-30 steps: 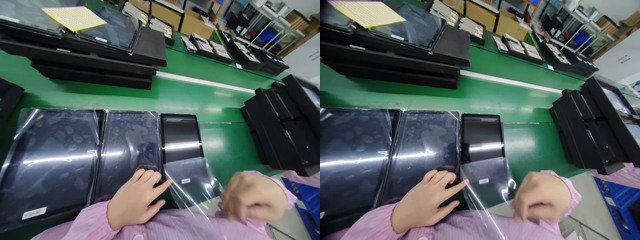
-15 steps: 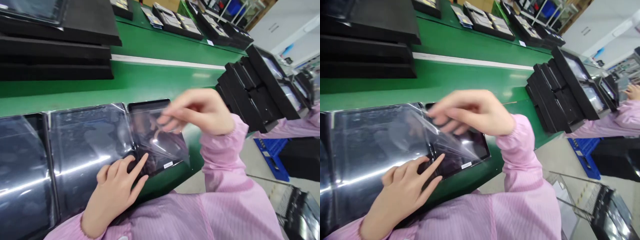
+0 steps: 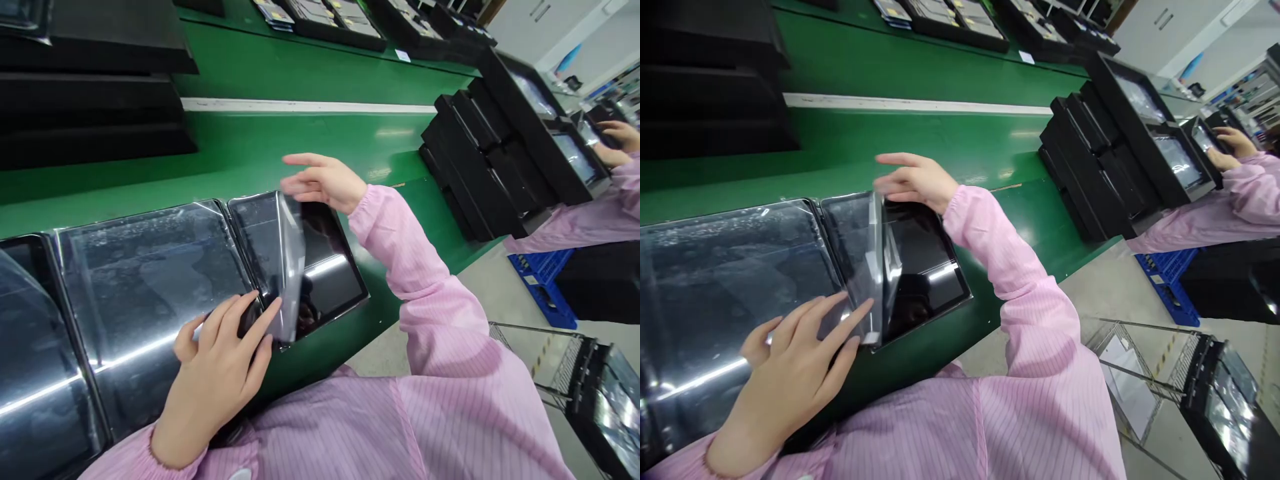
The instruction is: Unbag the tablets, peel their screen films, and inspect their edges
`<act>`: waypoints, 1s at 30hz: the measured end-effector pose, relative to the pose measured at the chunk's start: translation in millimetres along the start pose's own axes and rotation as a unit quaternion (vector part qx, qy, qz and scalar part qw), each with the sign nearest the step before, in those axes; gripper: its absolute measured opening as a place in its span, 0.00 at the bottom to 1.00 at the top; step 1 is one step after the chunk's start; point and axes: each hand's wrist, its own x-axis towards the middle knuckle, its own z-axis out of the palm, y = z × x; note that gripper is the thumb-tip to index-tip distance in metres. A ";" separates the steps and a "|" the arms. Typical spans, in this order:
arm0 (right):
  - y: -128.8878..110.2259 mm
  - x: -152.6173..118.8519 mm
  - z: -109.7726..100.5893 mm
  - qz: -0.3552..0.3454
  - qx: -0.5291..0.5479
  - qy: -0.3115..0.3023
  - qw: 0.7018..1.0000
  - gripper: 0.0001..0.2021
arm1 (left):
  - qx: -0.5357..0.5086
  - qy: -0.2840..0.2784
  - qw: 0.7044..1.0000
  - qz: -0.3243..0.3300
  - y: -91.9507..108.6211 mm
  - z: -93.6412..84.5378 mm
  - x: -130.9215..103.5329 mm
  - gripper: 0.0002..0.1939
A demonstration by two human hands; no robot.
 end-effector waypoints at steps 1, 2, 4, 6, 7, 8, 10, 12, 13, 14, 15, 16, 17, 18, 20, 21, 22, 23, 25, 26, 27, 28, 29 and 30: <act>4.2 -4.3 -12.5 0.017 -0.019 0.023 0.999 0.18 | -0.005 0.004 1.000 -0.003 1.6 0.5 1.7 0.24; 8.4 -10.5 -24.0 0.027 -0.047 0.055 0.997 0.18 | -0.007 0.010 1.000 -0.008 4.2 1.3 3.9 0.23; 17.9 -28.7 -41.7 0.020 -0.113 0.136 0.984 0.17 | -0.005 0.025 1.000 -0.016 11.7 3.5 9.9 0.20; 30.4 -53.7 -49.4 0.004 -0.152 0.179 0.972 0.15 | 0.005 0.048 0.999 -0.022 20.8 6.0 17.2 0.18; 38.2 -67.7 -49.4 -0.003 -0.162 0.183 0.970 0.14 | 0.011 0.058 0.998 -0.024 25.1 7.0 20.9 0.19; 46.8 -81.7 -47.0 -0.010 -0.171 0.186 0.967 0.14 | 0.016 0.066 0.997 -0.025 28.8 7.7 24.3 0.21; 65.8 -107.0 -36.6 -0.020 -0.193 0.189 0.963 0.15 | 0.023 0.070 0.997 -0.023 33.5 8.1 29.2 0.24; 83.8 -125.1 -21.6 -0.027 -0.213 0.186 0.959 0.17 | 0.029 0.058 0.998 -0.014 35.0 7.1 31.6 0.27; 91.2 -130.9 -13.7 -0.031 -0.220 0.186 0.957 0.19 | 0.033 0.051 0.998 -0.009 35.0 6.5 32.1 0.28; 97.0 -134.9 -6.2 -0.035 -0.226 0.188 0.955 0.21 | 0.039 0.044 0.998 -0.006 35.0 5.9 32.4 0.29; 101.2 -137.4 0.5 -0.039 -0.231 0.191 0.953 0.23 | 0.045 0.038 0.998 -0.004 35.1 5.4 32.8 0.30; 103.9 -138.9 5.9 -0.042 -0.234 0.197 0.951 0.24 | 0.050 0.033 0.998 -0.001 35.5 5.3 33.2 0.31; 105.3 -139.7 9.8 -0.044 -0.236 0.204 0.949 0.24 | 0.053 0.032 0.998 0.004 36.2 5.5 33.7 0.30; 105.8 -140.3 12.2 -0.045 -0.236 0.211 0.948 0.24 | 0.053 0.034 0.998 0.010 37.1 6.1 34.2 0.29; 105.8 -140.4 13.2 -0.042 -0.234 0.223 0.946 0.25 | 0.051 0.041 0.998 0.024 39.2 8.3 35.0 0.25; 105.7 -139.7 12.2 -0.039 -0.231 0.228 0.945 0.25 | 0.049 0.044 0.997 0.030 40.1 9.7 35.1 0.25; 105.9 -138.2 10.7 -0.034 -0.227 0.234 0.945 0.24 | 0.048 0.044 0.997 0.034 40.5 11.2 34.8 0.25; 106.2 -135.7 8.9 -0.028 -0.222 0.241 0.945 0.22 | 0.046 0.039 0.998 0.037 40.4 12.7 34.2 0.25; 107.2 -128.0 6.0 -0.010 -0.210 0.254 0.944 0.17 | 0.038 0.022 0.998 0.047 38.7 15.4 32.5 0.27; 107.5 -123.3 5.2 0.001 -0.205 0.259 0.944 0.15 | 0.034 0.012 0.998 0.054 37.2 16.5 31.6 0.29; 107.4 -118.7 4.8 0.012 -0.200 0.264 0.943 0.13 | 0.031 0.003 0.998 0.059 35.6 17.6 30.9 0.30; 106.8 -114.4 4.8 0.024 -0.194 0.267 0.944 0.13 | 0.031 -0.005 0.997 0.064 33.9 18.6 30.4 0.31; 105.5 -110.9 5.1 0.036 -0.188 0.268 0.944 0.13 | 0.031 -0.010 0.997 0.069 32.3 19.6 30.1 0.31; 103.4 -108.5 5.3 0.047 -0.181 0.267 0.945 0.14 | 0.032 -0.013 0.997 0.072 31.0 20.6 30.0 0.32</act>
